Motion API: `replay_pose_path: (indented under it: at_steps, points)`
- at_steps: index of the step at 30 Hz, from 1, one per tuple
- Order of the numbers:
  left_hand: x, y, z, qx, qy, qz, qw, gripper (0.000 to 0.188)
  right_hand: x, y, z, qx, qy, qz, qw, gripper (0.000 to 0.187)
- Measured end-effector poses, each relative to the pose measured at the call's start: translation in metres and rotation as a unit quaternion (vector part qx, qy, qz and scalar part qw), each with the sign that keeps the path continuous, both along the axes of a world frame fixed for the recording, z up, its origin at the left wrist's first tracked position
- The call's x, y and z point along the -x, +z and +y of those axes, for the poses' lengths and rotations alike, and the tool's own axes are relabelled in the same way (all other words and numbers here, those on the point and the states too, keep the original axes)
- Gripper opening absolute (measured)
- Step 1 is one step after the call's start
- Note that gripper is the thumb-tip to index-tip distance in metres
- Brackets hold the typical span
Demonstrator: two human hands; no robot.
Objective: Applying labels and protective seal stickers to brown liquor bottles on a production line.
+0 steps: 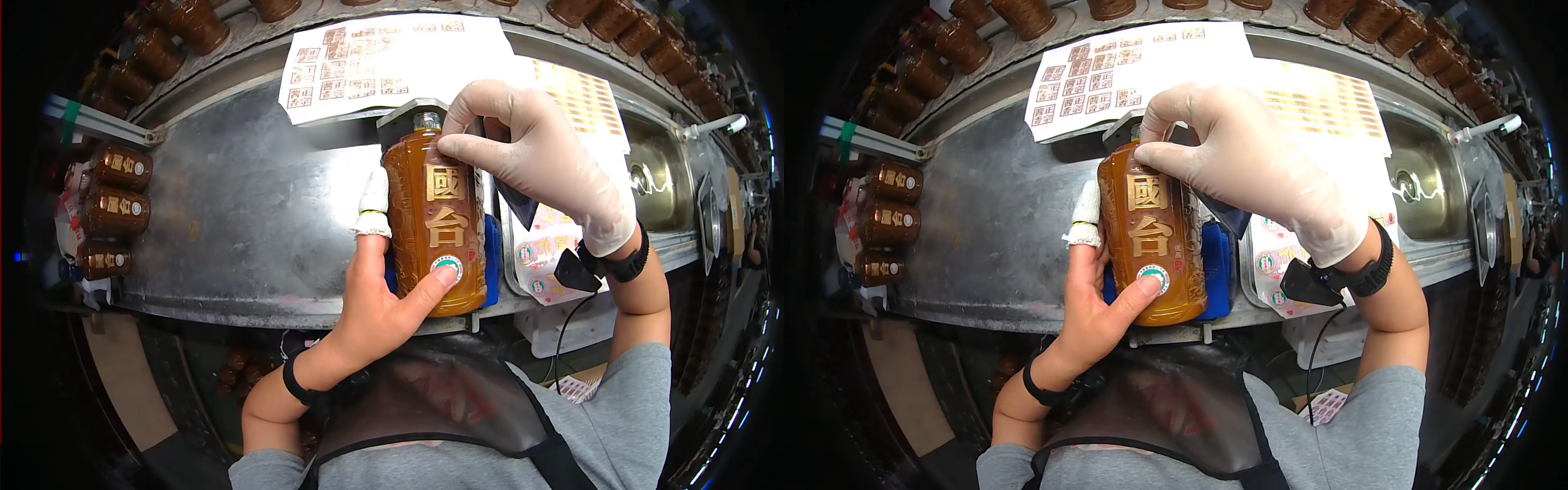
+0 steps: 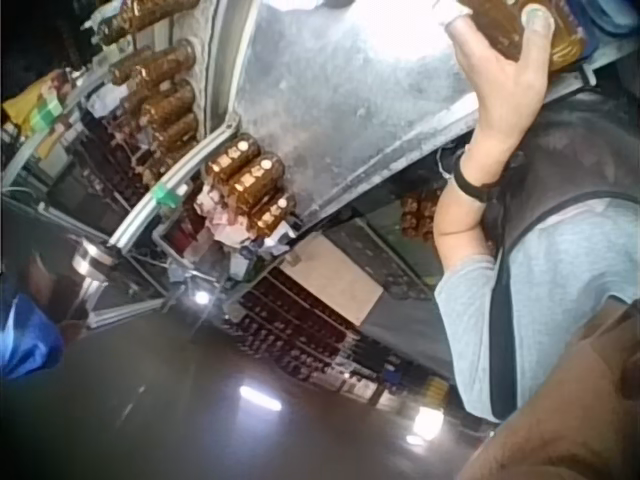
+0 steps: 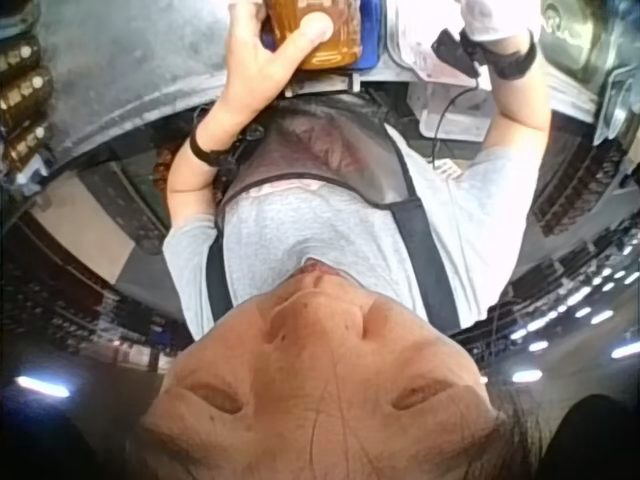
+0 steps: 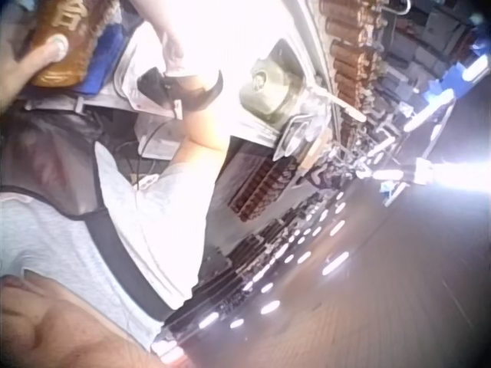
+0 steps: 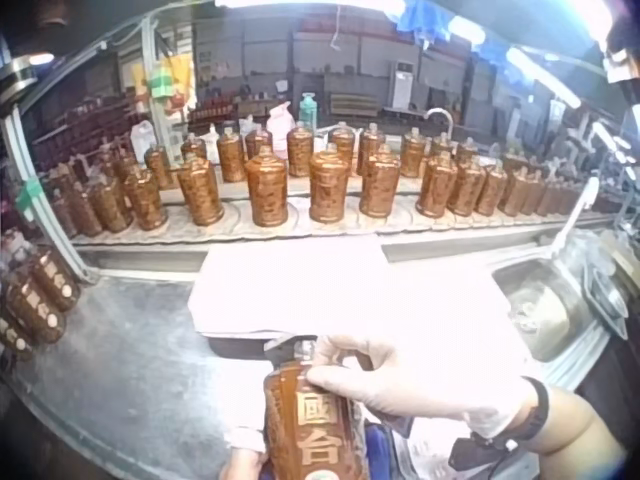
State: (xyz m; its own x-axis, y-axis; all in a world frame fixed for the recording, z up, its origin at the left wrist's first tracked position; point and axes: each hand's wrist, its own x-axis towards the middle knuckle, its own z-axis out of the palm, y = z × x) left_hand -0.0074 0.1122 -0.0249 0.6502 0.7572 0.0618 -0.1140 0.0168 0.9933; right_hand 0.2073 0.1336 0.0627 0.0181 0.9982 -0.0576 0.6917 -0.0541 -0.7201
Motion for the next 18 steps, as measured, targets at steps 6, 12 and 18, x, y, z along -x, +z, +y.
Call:
replay_pose_path:
  at_steps: [6,12,18]
  points:
    - [-0.0003,0.0019,-0.002,0.022,-0.012,0.027,0.999,0.091,-0.0023,-0.0053,0.0006,-0.024,0.012,0.005,1.0,0.018]
    - [0.0003,0.0012,-0.002,0.021,-0.016,0.016,1.0,0.092,-0.0027,-0.0085,0.0007,-0.044,0.023,0.034,0.998,0.016]
    - [-0.0001,0.0029,-0.0019,0.015,-0.009,0.007,1.0,0.094,-0.0028,-0.0099,0.0015,-0.044,0.024,0.027,0.998,0.016]
